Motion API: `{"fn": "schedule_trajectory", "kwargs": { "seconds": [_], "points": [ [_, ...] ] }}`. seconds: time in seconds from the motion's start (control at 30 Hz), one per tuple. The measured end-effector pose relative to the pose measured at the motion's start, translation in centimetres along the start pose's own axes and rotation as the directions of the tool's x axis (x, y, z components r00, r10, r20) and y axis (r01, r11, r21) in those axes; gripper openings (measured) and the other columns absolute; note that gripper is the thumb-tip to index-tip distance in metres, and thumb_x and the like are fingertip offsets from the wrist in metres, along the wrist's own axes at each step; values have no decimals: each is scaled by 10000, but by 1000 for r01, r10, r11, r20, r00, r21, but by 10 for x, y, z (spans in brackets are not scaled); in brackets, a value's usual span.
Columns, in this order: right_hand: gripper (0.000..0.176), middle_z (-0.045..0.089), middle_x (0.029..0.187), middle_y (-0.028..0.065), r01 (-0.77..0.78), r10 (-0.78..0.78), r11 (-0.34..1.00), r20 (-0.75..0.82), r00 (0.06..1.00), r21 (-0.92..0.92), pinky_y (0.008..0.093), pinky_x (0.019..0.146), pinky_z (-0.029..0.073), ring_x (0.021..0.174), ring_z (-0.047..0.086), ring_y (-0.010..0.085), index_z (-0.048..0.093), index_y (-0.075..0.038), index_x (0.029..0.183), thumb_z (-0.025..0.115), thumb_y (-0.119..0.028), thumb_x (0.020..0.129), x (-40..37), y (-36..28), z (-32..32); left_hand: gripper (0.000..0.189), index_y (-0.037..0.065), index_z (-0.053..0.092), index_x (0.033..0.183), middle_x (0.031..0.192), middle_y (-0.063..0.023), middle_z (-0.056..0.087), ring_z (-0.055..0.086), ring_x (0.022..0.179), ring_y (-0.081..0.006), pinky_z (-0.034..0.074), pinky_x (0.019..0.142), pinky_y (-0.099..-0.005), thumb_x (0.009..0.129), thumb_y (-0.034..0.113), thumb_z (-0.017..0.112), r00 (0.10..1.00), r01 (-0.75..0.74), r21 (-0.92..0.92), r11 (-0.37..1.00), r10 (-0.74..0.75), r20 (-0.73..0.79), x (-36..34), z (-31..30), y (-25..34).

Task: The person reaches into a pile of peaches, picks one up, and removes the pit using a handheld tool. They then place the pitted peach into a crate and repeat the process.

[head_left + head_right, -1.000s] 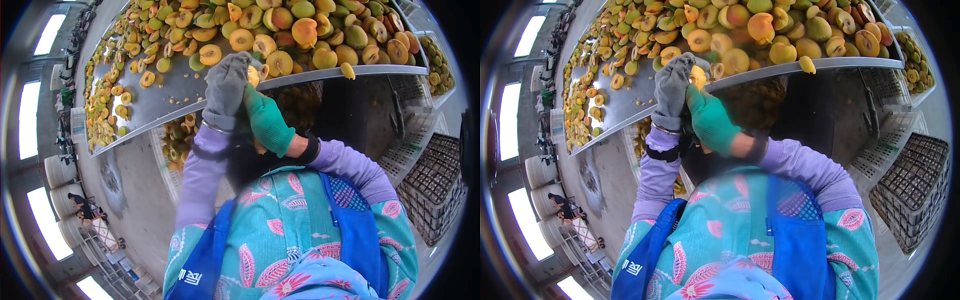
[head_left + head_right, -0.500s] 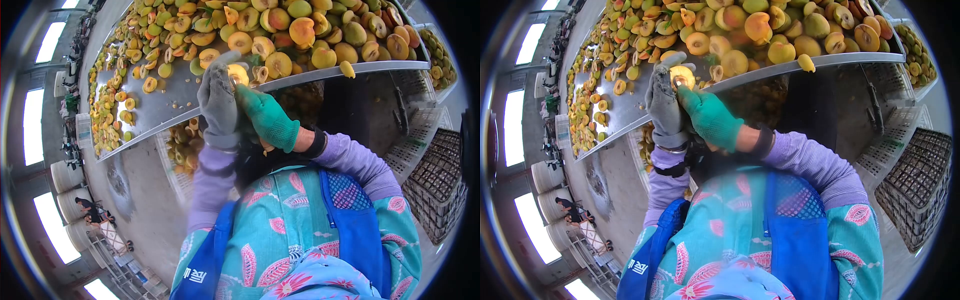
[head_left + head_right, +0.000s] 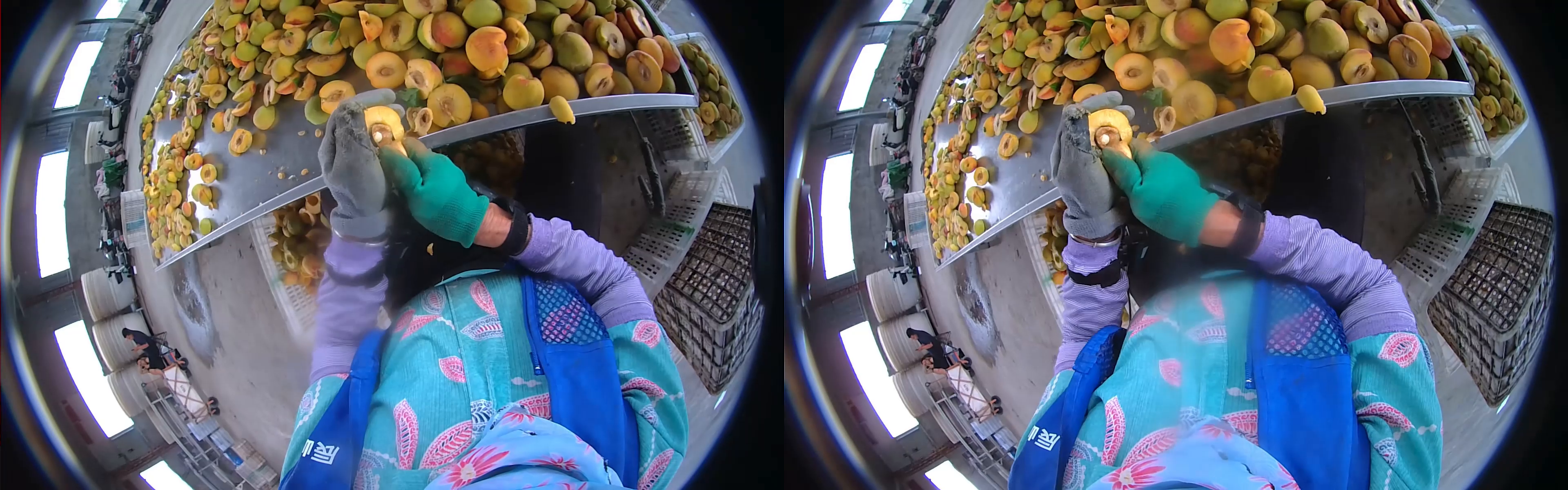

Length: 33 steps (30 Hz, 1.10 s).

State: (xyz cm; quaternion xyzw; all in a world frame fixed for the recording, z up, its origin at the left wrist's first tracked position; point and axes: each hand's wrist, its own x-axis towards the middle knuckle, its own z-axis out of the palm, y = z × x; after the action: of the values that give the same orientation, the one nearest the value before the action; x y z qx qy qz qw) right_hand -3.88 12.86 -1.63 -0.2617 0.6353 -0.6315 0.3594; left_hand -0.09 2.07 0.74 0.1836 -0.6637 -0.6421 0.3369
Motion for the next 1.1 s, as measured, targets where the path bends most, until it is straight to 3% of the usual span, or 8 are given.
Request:
{"fn": "schedule_trajectory", "kwargs": {
  "seconds": [0.2, 0.33, 0.43, 0.53, 0.67, 0.83, 1.0, 1.1],
  "points": [
    [450, 584, 658, 135, -41, 37, 976, 24, 999, 214, 380, 479, 436, 548, 578, 261, 564, -46, 961, 453, -482, 977, 3, 12, 10, 380, -21, 662, 983, 871, -69, 660, 564, 751, -121, 457, 713, -246, 1006, 266, 414, 994, 107, 239, 965, -108, -10, 7, -9, -11],
    [467, 508, 590, 26, -492, 347, 510, 355, 868, 706, 275, 373, 347, 440, 463, 128, 566, -85, 904, 417, -521, 983, 4, -20, 2, 374, 21, 696, 895, 852, -38, 650, 508, 690, -103, 422, 660, -253, 998, 246, 416, 989, 118, 331, 936, -139, 40, 16, -2, -4],
    [436, 437, 562, -19, -206, 132, 745, 162, 978, 635, 269, 376, 288, 420, 365, 108, 531, -135, 813, 430, -525, 977, 9, 1, 10, 286, -5, 658, 961, 868, -85, 669, 593, 765, -150, 480, 696, -263, 980, 203, 462, 995, 64, 372, 926, -90, 53, 15, -2, -3],
    [436, 373, 559, -50, -575, 237, 626, 574, 784, 527, 264, 378, 221, 427, 298, 85, 495, -157, 756, 449, -537, 964, 20, -2, -28, 195, -18, 622, 1018, 905, -113, 681, 645, 840, -177, 513, 745, -278, 943, 120, 508, 956, -184, 430, 884, 58, 289, 13, -16, 3],
    [452, 378, 557, -51, -496, 263, 825, 594, 760, 269, 261, 369, 213, 428, 296, 74, 489, -160, 744, 451, -559, 952, 13, -19, -41, 149, -10, 601, 1026, 979, -131, 675, 655, 865, -194, 524, 790, -297, 900, 28, 531, 795, -554, 582, 596, 171, 582, 13, -30, 19],
    [404, 459, 590, -30, -380, 250, 705, 292, 923, 599, 259, 391, 310, 438, 383, 90, 534, -142, 834, 448, -511, 975, 1, -16, 3, 286, 4, 618, 1006, 895, -113, 667, 649, 748, -180, 534, 650, -288, 988, 211, 421, 999, 40, 15, 999, -40, -6, -2, 0, -10],
    [403, 427, 581, -30, -607, 386, 541, 469, 794, 582, 252, 414, 360, 456, 400, 98, 520, -159, 859, 413, -527, 981, -6, -22, 3, 369, -21, 643, 931, 797, -91, 631, 607, 671, -147, 500, 628, -262, 1003, 258, 412, 940, 214, 136, 967, -242, 239, 7, -5, 13],
    [408, 408, 578, -53, -693, 4, 202, 707, 707, 692, 254, 422, 335, 449, 393, 86, 532, -150, 886, 402, -524, 985, -1, -8, -7, 394, -27, 640, 940, 797, -105, 638, 613, 683, -164, 505, 639, -278, 997, 293, 417, 933, 16, 132, 991, -62, 353, 14, -14, -2]
  ]
}}
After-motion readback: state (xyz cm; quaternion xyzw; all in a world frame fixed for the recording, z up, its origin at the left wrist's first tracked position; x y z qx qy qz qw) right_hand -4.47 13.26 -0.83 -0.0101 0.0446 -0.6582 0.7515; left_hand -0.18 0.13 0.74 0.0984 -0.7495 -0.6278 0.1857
